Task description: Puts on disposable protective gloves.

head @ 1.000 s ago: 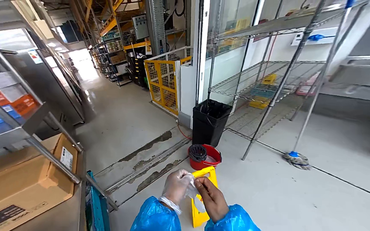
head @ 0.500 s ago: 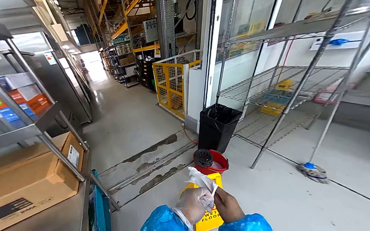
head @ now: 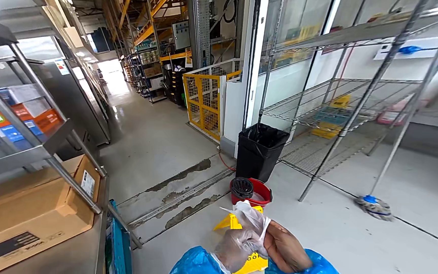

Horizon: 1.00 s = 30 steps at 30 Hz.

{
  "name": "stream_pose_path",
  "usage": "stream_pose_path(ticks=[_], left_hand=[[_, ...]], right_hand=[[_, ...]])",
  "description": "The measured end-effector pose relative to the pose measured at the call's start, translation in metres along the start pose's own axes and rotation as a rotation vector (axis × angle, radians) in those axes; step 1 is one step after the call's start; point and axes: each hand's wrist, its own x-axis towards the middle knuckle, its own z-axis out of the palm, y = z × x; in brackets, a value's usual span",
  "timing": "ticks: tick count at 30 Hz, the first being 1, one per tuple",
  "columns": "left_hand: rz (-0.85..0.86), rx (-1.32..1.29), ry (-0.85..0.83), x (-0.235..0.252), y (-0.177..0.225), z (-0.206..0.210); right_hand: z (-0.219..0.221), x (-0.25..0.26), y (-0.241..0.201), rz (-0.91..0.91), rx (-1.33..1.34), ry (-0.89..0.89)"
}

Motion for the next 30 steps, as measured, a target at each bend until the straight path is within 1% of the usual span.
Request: stream_pose_path(ticks=[2,5,6,7,8,10,11,12,14,16,19,21,25,26,28,30], left_hand=[[0.033,-0.033,-0.023,0.000,-0.002,0.000],[0.112,-0.020,-0.065,-0.004,-0.004,0.004],[0.130,-0.026,-0.080,-0.004,-0.005,0.004],[0.141,-0.044,-0.090,-0.005,-0.005,0.004],[0.150,-0.072,-0.089,-0.006,-0.006,0.004],[0.169,-0.161,-0.061,-0.005,-0.007,0.002],[0.177,-0.211,-0.032,-0.005,-0.006,0.003],[0.180,-0.247,-0.004,-0.006,-0.004,0.003],[0.197,-0.290,0.073,-0.005,0.002,0.002],[0.204,-0.292,0.128,-0.005,0.008,0.000],[0.277,-0.147,0.115,-0.005,0.011,-0.004],[0.374,0.000,0.092,-0.005,0.015,-0.007],[0.594,0.334,0.083,-0.006,0.023,-0.005],[0.641,0.425,0.079,-0.007,0.025,-0.005],[0.696,0.541,0.081,-0.007,0.026,-0.003],[0.667,0.542,0.096,-0.009,0.022,-0.001]], right_hand=[[0.002,0.000,-0.004,0.025,0.040,-0.019],[0.003,-0.002,-0.014,0.121,0.123,-0.065],[0.005,-0.003,-0.016,0.109,0.131,-0.066],[0.007,-0.005,-0.014,0.057,0.108,-0.055],[0.009,-0.006,-0.008,-0.046,0.034,-0.027],[0.015,-0.006,0.008,-0.348,-0.184,0.028],[0.015,-0.004,0.015,-0.478,-0.280,0.017],[0.014,-0.002,0.020,-0.563,-0.353,-0.012],[0.013,0.002,0.025,-0.624,-0.439,-0.057],[0.013,0.003,0.027,-0.608,-0.484,-0.045],[0.004,0.005,0.029,-0.601,-0.578,-0.072],[-0.002,0.006,0.030,-0.589,-0.601,-0.115],[-0.010,0.000,0.028,-0.478,-0.553,-0.193],[-0.013,0.000,0.030,-0.490,-0.544,-0.209],[-0.011,-0.001,0.030,-0.599,-0.564,-0.217],[-0.008,0.000,0.026,-0.656,-0.581,-0.254]])
